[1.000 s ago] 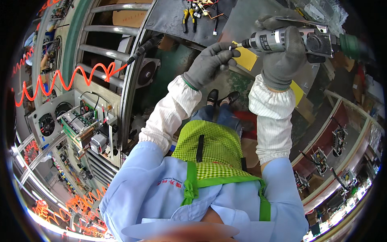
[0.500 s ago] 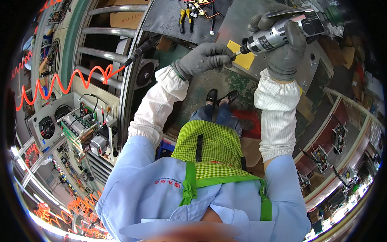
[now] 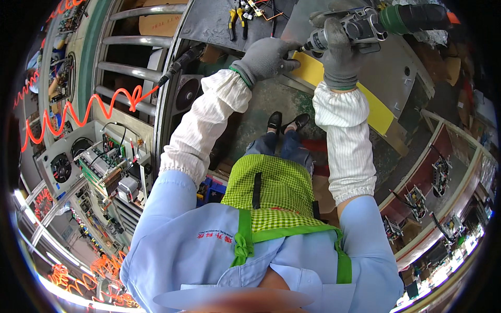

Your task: The person is assembling a metal housing by applying labels and using a pneumatic screwdriver to fasten components.

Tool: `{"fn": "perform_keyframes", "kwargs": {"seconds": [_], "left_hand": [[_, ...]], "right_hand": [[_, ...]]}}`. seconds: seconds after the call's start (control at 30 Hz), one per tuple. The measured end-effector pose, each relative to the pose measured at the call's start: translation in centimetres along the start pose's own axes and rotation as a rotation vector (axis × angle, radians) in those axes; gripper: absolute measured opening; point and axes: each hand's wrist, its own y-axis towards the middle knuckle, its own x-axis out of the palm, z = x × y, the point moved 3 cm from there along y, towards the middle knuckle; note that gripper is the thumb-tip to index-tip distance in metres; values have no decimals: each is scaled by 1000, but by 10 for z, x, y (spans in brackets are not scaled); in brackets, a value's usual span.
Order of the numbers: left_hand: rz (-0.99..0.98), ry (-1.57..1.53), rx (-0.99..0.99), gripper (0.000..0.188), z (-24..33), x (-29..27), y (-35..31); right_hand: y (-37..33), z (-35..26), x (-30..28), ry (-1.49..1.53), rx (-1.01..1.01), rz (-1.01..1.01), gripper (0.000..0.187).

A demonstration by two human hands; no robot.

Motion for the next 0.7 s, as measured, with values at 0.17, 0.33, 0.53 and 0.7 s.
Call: {"fn": "perform_keyframes", "kwargs": {"seconds": [0.17, 0.33, 0.53, 0.7], "left_hand": [[30, 46, -12, 45, -3, 5, 2], [38, 60, -6, 44, -2, 4, 2], [275, -73, -126, 44, -11, -8, -23], [212, -244, -276, 45, -36, 25, -50]], "right_hand": [[0, 2, 2, -168, -127, -98, 30], [-6, -3, 9, 51, -5, -64, 33], [-16, -10, 16, 63, -94, -71, 28], [-18, 16, 9, 598, 233, -82, 49]]}}
